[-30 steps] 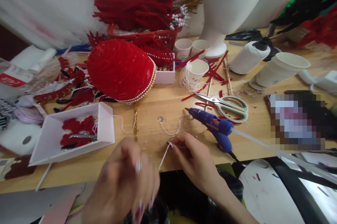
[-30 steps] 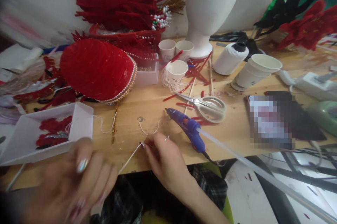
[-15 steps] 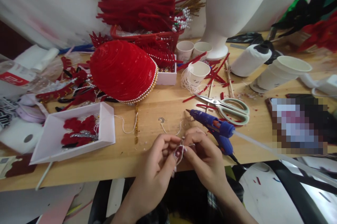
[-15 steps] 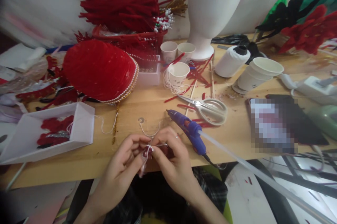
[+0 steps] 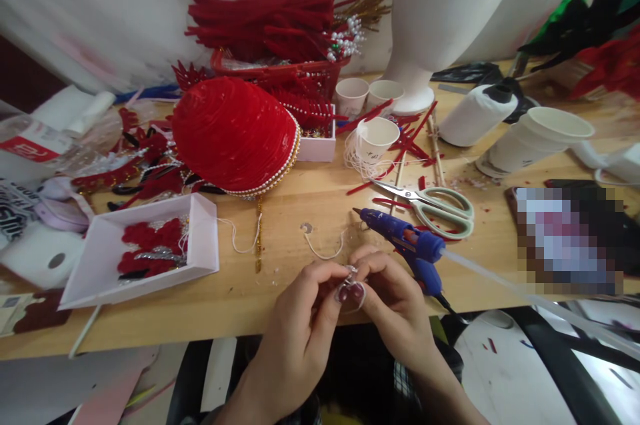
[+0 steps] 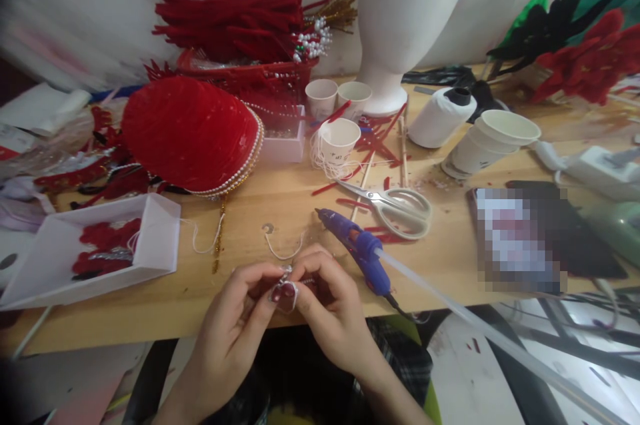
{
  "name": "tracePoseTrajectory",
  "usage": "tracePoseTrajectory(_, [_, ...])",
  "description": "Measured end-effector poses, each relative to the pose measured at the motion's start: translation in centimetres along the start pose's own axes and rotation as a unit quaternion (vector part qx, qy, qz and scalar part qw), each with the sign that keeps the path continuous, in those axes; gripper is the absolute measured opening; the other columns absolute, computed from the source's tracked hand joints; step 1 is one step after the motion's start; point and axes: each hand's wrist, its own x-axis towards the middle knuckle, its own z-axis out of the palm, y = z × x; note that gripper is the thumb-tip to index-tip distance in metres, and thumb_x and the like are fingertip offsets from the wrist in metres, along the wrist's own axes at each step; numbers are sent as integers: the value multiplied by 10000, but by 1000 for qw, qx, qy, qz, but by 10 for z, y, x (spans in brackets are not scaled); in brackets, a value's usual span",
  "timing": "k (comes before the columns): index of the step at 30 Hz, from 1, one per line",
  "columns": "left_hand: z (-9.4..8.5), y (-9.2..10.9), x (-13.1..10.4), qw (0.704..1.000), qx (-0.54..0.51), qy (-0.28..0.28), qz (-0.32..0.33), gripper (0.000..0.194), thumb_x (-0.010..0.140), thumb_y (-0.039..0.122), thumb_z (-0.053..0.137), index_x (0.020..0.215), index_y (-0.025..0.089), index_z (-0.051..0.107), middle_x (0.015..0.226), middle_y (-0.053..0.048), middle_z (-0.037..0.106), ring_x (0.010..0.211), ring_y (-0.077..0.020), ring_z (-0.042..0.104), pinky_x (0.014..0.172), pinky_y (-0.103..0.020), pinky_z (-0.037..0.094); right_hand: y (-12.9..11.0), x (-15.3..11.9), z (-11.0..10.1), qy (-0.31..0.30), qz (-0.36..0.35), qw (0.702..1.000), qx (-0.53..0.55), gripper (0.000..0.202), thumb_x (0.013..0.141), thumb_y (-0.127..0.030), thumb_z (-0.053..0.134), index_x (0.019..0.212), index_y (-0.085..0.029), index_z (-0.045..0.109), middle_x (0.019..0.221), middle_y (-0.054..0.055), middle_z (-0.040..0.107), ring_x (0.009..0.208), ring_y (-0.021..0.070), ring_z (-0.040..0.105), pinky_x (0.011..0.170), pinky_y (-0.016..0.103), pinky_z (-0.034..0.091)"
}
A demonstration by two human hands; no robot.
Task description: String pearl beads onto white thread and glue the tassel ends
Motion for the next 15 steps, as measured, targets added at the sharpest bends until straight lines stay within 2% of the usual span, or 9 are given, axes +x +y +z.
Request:
tracePoseTrajectory(4, [2, 1, 1, 1000, 7, 13, -10, 251, 1020, 179, 491, 1207, 315, 589, 1151, -8, 730, 968, -125, 715, 841, -209, 572, -1, 1, -1, -2, 23, 999, 35, 115, 971, -334, 640, 893, -249, 634, 865, -6, 544, 689, 126, 523, 588, 224, 451])
tracePoseTrajectory(11, [11, -2, 1, 997, 3, 81, -18, 275, 995, 161, 525, 1195, 327, 613, 1105, 2, 751, 933, -137, 729, 768, -203, 583, -2, 2, 0, -6, 9, 1000, 19, 103, 953, -313, 661, 880, -241, 648, 872, 5, 550, 733, 143, 537, 620, 237, 466])
tracePoseTrajectory(15, [13, -4, 1, 993, 23, 115, -4, 300, 975, 117, 539, 1160, 337, 626, 1079, 30, 742, 932, -119, 713, 795, -189, 560, 0, 2, -1, -16, 1, 1000, 12, 102, 931, -310, 692, 878, -239, 640, 897, 10, 545, 778, 153, 548, 674, 256, 480])
